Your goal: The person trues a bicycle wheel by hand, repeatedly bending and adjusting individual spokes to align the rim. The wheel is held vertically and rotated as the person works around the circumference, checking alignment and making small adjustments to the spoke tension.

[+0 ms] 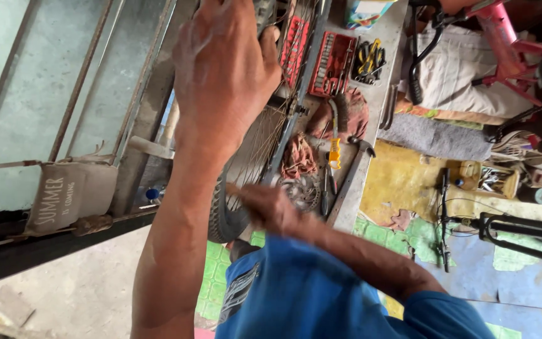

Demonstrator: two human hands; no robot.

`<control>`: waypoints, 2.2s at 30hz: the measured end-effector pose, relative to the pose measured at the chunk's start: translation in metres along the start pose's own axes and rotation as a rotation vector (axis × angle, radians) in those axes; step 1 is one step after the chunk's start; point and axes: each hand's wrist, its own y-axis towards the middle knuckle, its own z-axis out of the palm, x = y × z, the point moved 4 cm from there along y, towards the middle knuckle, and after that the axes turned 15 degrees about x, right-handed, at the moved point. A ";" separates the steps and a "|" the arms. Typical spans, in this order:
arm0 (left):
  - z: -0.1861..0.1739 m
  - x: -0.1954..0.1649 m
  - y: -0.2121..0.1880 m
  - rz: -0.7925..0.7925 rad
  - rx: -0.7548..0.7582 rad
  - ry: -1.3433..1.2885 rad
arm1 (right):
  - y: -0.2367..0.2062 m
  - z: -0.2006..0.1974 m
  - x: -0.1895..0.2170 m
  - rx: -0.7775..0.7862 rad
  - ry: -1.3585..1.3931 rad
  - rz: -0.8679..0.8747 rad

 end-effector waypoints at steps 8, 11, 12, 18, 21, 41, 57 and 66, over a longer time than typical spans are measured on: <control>-0.006 -0.004 -0.007 -0.002 0.012 -0.054 | 0.012 -0.042 -0.030 -0.127 0.220 0.101; -0.004 -0.003 -0.004 0.013 0.031 -0.095 | 0.001 -0.027 0.022 -0.062 0.266 -0.043; -0.003 -0.001 -0.004 0.002 0.069 -0.115 | 0.002 -0.030 0.024 -0.013 0.270 -0.107; 0.000 0.005 -0.006 -0.043 0.118 -0.071 | 0.025 -0.081 -0.071 -0.023 0.281 0.414; -0.005 0.003 -0.006 -0.004 0.021 -0.050 | 0.020 -0.061 -0.034 -0.127 0.227 0.239; -0.004 -0.018 0.002 0.045 0.082 -0.055 | 0.011 -0.056 -0.044 -0.123 0.062 -0.014; -0.006 -0.003 -0.002 -0.003 0.076 -0.050 | 0.017 -0.070 -0.045 -0.211 -0.061 0.186; -0.002 0.007 -0.004 -0.037 0.140 -0.057 | 0.026 -0.056 -0.038 -0.114 0.707 0.161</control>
